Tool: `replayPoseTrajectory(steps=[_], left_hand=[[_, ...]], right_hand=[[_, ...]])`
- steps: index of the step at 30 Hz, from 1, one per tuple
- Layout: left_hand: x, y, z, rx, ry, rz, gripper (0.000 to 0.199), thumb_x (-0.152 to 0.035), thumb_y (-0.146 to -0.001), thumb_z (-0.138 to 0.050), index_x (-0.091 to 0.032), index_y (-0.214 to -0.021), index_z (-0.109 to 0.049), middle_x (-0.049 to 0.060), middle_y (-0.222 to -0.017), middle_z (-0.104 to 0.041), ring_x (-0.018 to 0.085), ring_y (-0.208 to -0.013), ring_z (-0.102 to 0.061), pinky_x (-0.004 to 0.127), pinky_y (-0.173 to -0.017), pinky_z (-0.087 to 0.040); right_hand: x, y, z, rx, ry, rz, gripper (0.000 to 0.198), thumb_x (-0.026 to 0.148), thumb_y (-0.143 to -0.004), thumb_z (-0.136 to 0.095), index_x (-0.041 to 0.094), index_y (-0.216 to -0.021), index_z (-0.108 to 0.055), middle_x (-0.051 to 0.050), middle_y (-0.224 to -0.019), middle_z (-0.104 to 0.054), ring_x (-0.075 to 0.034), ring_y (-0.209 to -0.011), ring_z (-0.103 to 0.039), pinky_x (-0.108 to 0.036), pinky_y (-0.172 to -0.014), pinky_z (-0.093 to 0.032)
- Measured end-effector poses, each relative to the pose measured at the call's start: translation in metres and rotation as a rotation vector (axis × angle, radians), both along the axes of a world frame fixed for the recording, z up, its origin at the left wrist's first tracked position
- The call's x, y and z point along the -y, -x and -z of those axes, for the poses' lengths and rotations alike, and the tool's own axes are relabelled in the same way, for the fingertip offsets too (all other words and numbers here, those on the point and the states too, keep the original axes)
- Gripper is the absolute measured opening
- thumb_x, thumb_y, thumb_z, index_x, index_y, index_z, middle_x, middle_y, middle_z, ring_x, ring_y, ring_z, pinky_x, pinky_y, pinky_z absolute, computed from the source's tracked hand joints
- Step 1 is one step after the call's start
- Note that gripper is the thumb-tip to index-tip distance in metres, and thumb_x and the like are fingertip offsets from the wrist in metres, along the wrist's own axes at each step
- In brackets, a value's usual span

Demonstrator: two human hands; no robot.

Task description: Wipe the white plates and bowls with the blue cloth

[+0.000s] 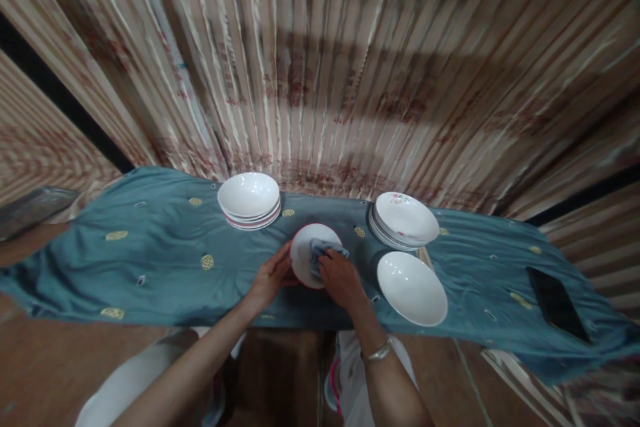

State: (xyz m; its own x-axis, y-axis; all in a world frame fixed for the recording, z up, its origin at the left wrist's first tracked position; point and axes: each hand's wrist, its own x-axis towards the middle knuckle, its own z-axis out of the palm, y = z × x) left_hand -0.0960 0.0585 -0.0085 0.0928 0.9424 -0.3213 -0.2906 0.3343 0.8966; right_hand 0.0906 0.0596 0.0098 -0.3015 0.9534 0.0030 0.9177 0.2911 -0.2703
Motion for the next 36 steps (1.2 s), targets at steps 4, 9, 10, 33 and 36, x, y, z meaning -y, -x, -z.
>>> replayPoseTrajectory(steps=[4, 9, 10, 33, 36], left_hand=[[0.001, 0.000, -0.003, -0.002, -0.034, 0.016, 0.074, -0.042, -0.067, -0.079, -0.019, -0.134, -0.060, 0.008, -0.092, -0.075, 0.020, -0.069, -0.068, 0.030, -0.061, -0.058], [0.003, 0.002, -0.002, -0.029, -0.038, 0.034, 0.072, -0.043, -0.068, -0.077, -0.020, -0.134, -0.061, 0.005, -0.082, -0.073, 0.017, -0.066, -0.065, 0.029, -0.062, -0.057], [0.004, 0.002, -0.002, -0.036, -0.040, 0.038, 0.073, -0.044, -0.069, -0.076, -0.020, -0.136, -0.059, 0.005, -0.084, -0.074, 0.017, -0.067, -0.065, 0.029, -0.063, -0.057], [0.002, 0.003, 0.004, -0.053, -0.112, 0.054, 0.073, -0.050, -0.071, -0.076, -0.023, -0.137, -0.058, 0.009, -0.104, -0.073, 0.019, -0.076, -0.068, 0.035, -0.066, -0.061], [0.002, 0.002, 0.003, -0.045, -0.124, 0.056, 0.073, -0.051, -0.070, -0.076, -0.023, -0.135, -0.060, 0.011, -0.119, -0.069, 0.024, -0.087, -0.069, 0.036, -0.067, -0.062]], right_hand=[[0.004, -0.001, 0.001, -0.173, 0.138, -0.160, 0.028, 0.018, -0.098, -0.044, 0.017, -0.103, -0.071, -0.010, -0.112, -0.071, -0.020, -0.106, -0.064, -0.031, -0.093, -0.047], [0.003, 0.007, 0.003, -0.409, 0.189, -0.251, 0.028, 0.017, -0.095, -0.047, 0.018, -0.111, -0.070, -0.008, -0.113, -0.071, -0.018, -0.104, -0.065, -0.030, -0.093, -0.048], [0.002, 0.009, 0.004, -0.463, 0.181, -0.263, 0.029, 0.017, -0.095, -0.047, 0.018, -0.114, -0.069, -0.009, -0.116, -0.070, -0.019, -0.106, -0.064, -0.031, -0.095, -0.048], [-0.008, 0.025, 0.018, -0.398, -0.181, -0.090, 0.047, 0.019, -0.098, -0.039, 0.010, -0.144, -0.046, -0.020, -0.157, -0.033, -0.028, -0.146, -0.029, -0.047, -0.117, -0.030], [-0.008, 0.023, 0.013, -0.165, -0.198, 0.010, 0.048, 0.014, -0.095, -0.042, 0.011, -0.143, -0.047, -0.020, -0.155, -0.036, -0.030, -0.143, -0.034, -0.050, -0.115, -0.030]])
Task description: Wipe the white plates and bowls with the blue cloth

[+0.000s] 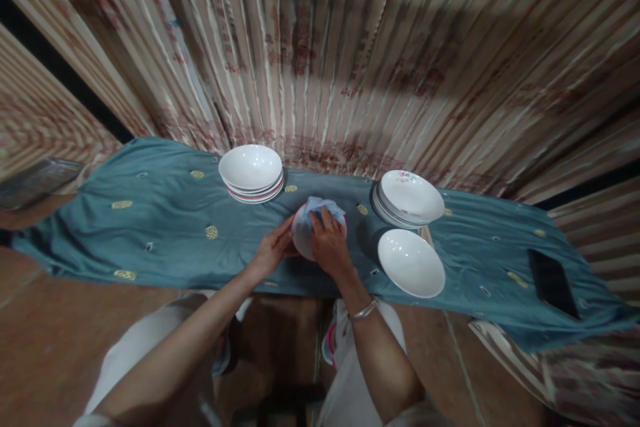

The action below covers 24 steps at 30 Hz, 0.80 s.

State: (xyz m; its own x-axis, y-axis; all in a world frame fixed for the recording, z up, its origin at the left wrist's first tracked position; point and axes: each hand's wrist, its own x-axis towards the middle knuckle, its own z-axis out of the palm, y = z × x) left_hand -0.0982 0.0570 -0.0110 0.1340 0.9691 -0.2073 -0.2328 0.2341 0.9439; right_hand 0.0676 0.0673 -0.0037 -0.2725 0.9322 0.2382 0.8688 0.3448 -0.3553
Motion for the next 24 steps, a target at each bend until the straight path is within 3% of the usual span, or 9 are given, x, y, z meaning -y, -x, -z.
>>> replayPoseTrajectory(steps=[6, 12, 18, 24], left_hand=[[-0.002, 0.000, 0.004, 0.022, 0.026, -0.005, 0.076, -0.050, -0.070, -0.077, -0.021, -0.138, -0.057, 0.012, -0.113, -0.072, 0.028, -0.096, -0.069, 0.034, -0.067, -0.061], [-0.002, 0.000, 0.007, 0.027, 0.053, -0.036, 0.082, -0.047, -0.069, -0.078, -0.019, -0.142, -0.053, 0.009, -0.100, -0.074, 0.025, -0.086, -0.070, 0.035, -0.067, -0.061], [-0.001, -0.001, 0.004, 0.038, 0.065, -0.038, 0.084, -0.046, -0.069, -0.078, -0.019, -0.144, -0.049, 0.007, -0.096, -0.074, 0.024, -0.081, -0.070, 0.039, -0.070, -0.062], [0.000, -0.003, 0.002, 0.018, 0.058, -0.041, 0.077, -0.044, -0.070, -0.077, -0.020, -0.140, -0.054, 0.003, -0.080, -0.071, 0.016, -0.067, -0.065, 0.030, -0.062, -0.060]], right_hand=[[0.004, -0.008, -0.010, 0.216, 0.040, 0.093, 0.043, 0.015, -0.094, -0.043, 0.014, -0.137, -0.052, -0.016, -0.154, -0.040, -0.031, -0.130, -0.047, -0.047, -0.106, -0.039], [0.011, -0.017, -0.019, 0.278, 0.158, 0.059, 0.029, 0.015, -0.094, -0.043, 0.016, -0.114, -0.065, -0.014, -0.142, -0.053, -0.027, -0.115, -0.058, -0.043, -0.095, -0.047], [0.013, -0.023, -0.013, 0.045, 0.247, -0.145, 0.030, 0.010, -0.092, -0.045, 0.015, -0.110, -0.069, -0.012, -0.125, -0.066, -0.021, -0.114, -0.061, -0.035, -0.102, -0.045], [0.008, -0.022, -0.005, -0.185, 0.273, -0.323, 0.029, 0.011, -0.092, -0.048, 0.017, -0.109, -0.070, -0.009, -0.120, -0.068, -0.018, -0.114, -0.063, -0.034, -0.101, -0.047]])
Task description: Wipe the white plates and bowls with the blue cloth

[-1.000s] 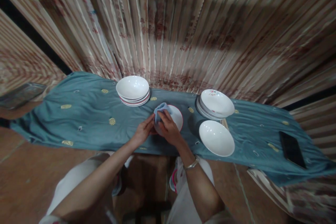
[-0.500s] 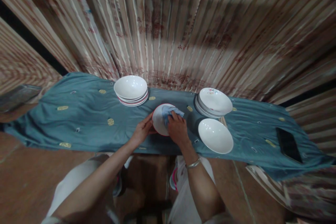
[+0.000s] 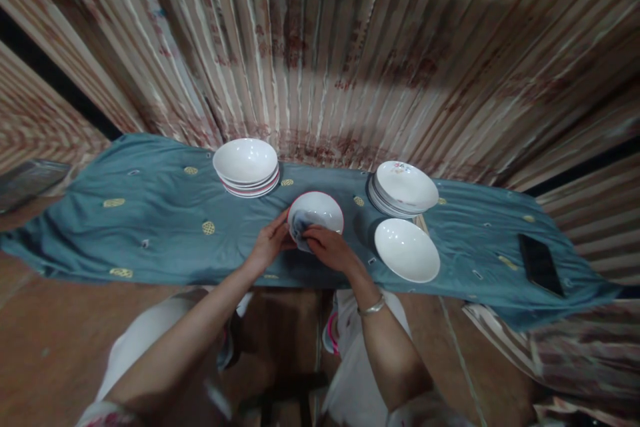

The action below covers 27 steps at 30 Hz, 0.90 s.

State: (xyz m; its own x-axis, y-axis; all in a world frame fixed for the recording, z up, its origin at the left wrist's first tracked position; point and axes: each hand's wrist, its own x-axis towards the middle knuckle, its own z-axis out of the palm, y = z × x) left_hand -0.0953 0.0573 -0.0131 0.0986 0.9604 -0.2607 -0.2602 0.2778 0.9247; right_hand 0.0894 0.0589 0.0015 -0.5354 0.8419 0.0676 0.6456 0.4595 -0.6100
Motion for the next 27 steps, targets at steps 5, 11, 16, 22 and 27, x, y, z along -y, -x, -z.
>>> replayPoseTrajectory(steps=[5, 11, 16, 22, 27], left_hand=[[0.000, -0.001, 0.001, 0.000, -0.045, -0.007, 0.072, -0.043, -0.070, -0.077, -0.021, -0.136, -0.059, 0.004, -0.086, -0.070, 0.015, -0.068, -0.063, 0.029, -0.061, -0.060], [0.003, -0.003, 0.004, -0.016, -0.091, -0.004, 0.068, -0.044, -0.071, -0.075, -0.024, -0.134, -0.060, 0.007, -0.108, -0.071, 0.017, -0.077, -0.065, 0.033, -0.065, -0.062], [0.006, -0.006, 0.004, -0.039, -0.116, -0.021, 0.066, -0.043, -0.072, -0.074, -0.025, -0.135, -0.060, 0.009, -0.130, -0.063, 0.023, -0.089, -0.067, 0.036, -0.065, -0.062], [0.004, -0.004, 0.005, -0.010, -0.067, -0.009, 0.072, -0.041, -0.074, -0.075, -0.024, -0.141, -0.053, 0.005, -0.096, -0.073, 0.019, -0.073, -0.068, 0.036, -0.066, -0.062], [0.003, -0.004, 0.005, 0.038, -0.048, -0.048, 0.068, -0.036, -0.074, -0.076, -0.022, -0.138, -0.057, 0.004, -0.092, -0.072, 0.019, -0.071, -0.069, 0.036, -0.067, -0.062]], right_hand=[[-0.005, 0.008, 0.007, -0.141, -0.015, -0.021, 0.032, 0.014, -0.093, -0.046, 0.018, -0.118, -0.066, -0.009, -0.131, -0.063, -0.019, -0.124, -0.057, -0.037, -0.107, -0.043], [-0.013, 0.016, 0.017, -0.170, -0.088, 0.012, 0.041, 0.018, -0.094, -0.042, 0.017, -0.132, -0.055, -0.012, -0.146, -0.050, -0.019, -0.137, -0.044, -0.037, -0.115, -0.035], [-0.013, 0.015, 0.016, 0.010, -0.172, 0.170, 0.049, 0.017, -0.093, -0.041, 0.009, -0.141, -0.046, -0.018, -0.155, -0.035, -0.025, -0.143, -0.034, -0.043, -0.117, -0.032], [-0.007, 0.009, 0.001, 0.332, -0.227, 0.336, 0.041, 0.013, -0.092, -0.043, 0.013, -0.131, -0.056, -0.016, -0.151, -0.042, -0.030, -0.125, -0.051, -0.049, -0.106, -0.040], [-0.005, 0.003, -0.002, 0.421, -0.189, 0.317, 0.033, 0.015, -0.095, -0.040, 0.015, -0.115, -0.066, -0.014, -0.136, -0.057, -0.027, -0.114, -0.058, -0.043, -0.098, -0.045]])
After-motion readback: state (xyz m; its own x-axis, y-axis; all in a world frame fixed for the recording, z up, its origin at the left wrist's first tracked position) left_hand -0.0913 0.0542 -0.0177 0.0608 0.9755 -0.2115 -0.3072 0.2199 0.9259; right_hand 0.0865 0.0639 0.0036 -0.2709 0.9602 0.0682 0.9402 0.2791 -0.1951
